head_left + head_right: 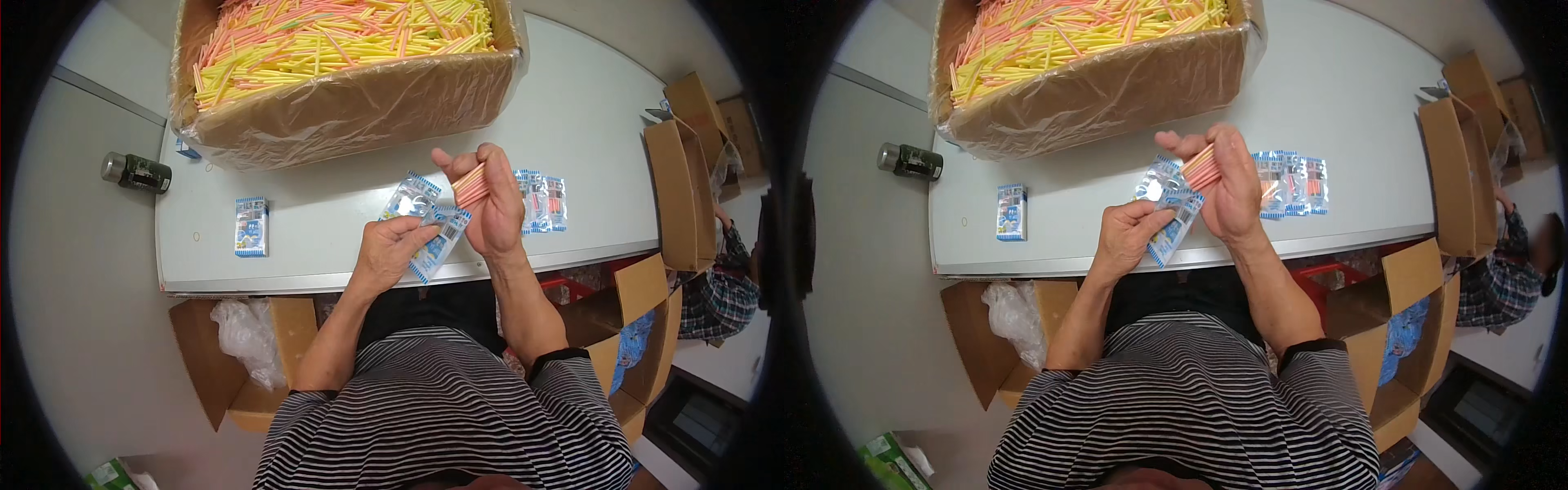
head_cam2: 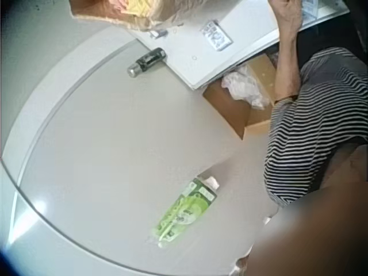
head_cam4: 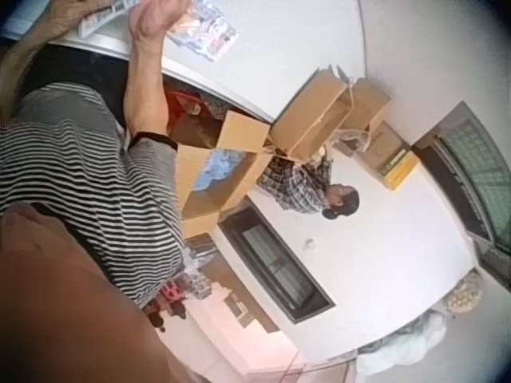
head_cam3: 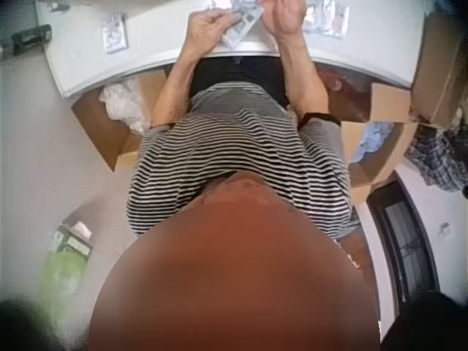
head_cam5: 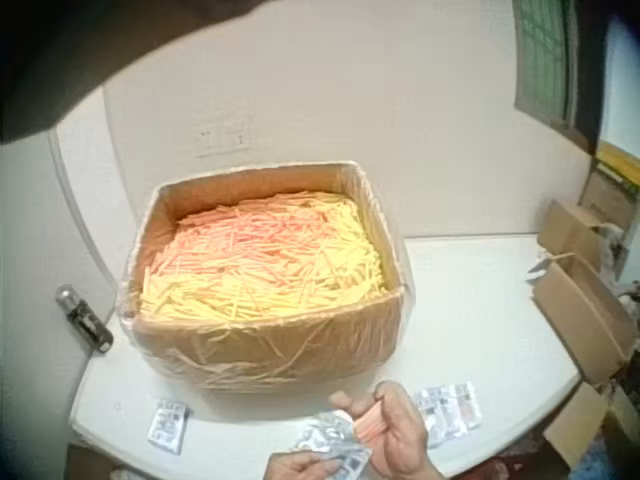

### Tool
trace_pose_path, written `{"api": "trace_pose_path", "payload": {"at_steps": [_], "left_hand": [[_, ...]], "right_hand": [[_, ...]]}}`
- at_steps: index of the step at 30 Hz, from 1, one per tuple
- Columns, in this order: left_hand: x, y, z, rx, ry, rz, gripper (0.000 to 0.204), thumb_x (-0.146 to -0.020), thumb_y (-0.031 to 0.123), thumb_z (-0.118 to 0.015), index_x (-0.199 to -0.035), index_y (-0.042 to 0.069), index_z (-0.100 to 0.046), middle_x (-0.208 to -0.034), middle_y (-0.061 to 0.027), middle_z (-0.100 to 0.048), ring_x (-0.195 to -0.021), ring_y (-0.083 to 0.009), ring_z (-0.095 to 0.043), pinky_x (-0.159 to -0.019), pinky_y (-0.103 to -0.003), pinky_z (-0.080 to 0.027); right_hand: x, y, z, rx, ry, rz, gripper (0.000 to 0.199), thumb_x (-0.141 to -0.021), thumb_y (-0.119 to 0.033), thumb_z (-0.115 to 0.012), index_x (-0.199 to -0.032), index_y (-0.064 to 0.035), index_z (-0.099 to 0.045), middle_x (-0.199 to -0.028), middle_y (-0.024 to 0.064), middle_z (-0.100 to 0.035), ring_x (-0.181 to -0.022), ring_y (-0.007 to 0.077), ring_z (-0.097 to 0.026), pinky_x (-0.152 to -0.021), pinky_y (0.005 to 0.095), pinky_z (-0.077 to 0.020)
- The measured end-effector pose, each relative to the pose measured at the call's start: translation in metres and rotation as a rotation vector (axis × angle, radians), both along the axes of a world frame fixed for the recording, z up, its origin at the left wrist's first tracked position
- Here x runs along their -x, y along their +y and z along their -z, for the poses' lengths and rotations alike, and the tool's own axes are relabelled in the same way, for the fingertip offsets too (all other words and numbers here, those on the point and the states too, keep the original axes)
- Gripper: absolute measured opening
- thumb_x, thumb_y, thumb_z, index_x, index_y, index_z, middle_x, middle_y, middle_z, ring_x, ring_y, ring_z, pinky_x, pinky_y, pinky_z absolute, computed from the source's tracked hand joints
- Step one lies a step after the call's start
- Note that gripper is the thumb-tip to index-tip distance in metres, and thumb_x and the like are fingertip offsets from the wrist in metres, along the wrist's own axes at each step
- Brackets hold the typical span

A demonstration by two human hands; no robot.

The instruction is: Packing small product packets into cardboard boxes for shipping.

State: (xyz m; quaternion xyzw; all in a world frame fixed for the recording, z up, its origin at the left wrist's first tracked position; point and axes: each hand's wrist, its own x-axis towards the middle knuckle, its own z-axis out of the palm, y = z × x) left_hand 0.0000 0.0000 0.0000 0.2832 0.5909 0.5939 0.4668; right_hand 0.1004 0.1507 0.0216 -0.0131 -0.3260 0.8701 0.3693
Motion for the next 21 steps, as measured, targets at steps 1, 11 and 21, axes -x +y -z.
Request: {"api": "trace_pose_path", "payload": {"at_steps": [1,11,21], "left_hand": [[-0.001,0.000,0.000,-0.018,-0.017,-0.012,0.016,-0.095,0.012,-0.072,-0.102,-0.002,-0.076,-0.083,-0.0005,-0.072,-0.073,-0.0047,-0.060,-0.064,-0.021,-0.049],[-0.007,0.003,-0.001,-0.035,-0.114,-0.039,0.021,-0.094,0.011,-0.073,-0.109,-0.004,-0.073,-0.085,-0.0029,-0.073,-0.074,-0.0056,-0.063,-0.065,-0.021,-0.051],[-0.023,0.009,0.006,-0.099,-0.207,-0.151,0.028,-0.095,0.010,-0.072,-0.118,-0.006,-0.069,-0.093,-0.0090,-0.075,-0.080,-0.0097,-0.068,-0.074,-0.023,-0.056]], "right_hand": [[0.001,-0.003,-0.001,-0.035,-0.058,0.020,0.025,-0.110,-0.030,-0.040,-0.114,-0.0072,-0.048,-0.104,0.0162,-0.067,-0.126,0.0365,-0.059,-0.119,0.0533,-0.0302],[-0.013,-0.013,0.007,-0.034,-0.220,-0.024,0.024,-0.108,-0.023,-0.042,-0.113,-0.0020,-0.053,-0.101,0.0162,-0.067,-0.118,0.0371,-0.064,-0.111,0.0504,-0.0418],[-0.017,-0.006,0.011,-0.277,-0.379,0.009,0.046,-0.107,-0.029,-0.032,-0.124,0.0040,-0.059,-0.125,0.0228,-0.063,-0.134,0.0363,-0.051,-0.111,0.0485,-0.0407]]}}
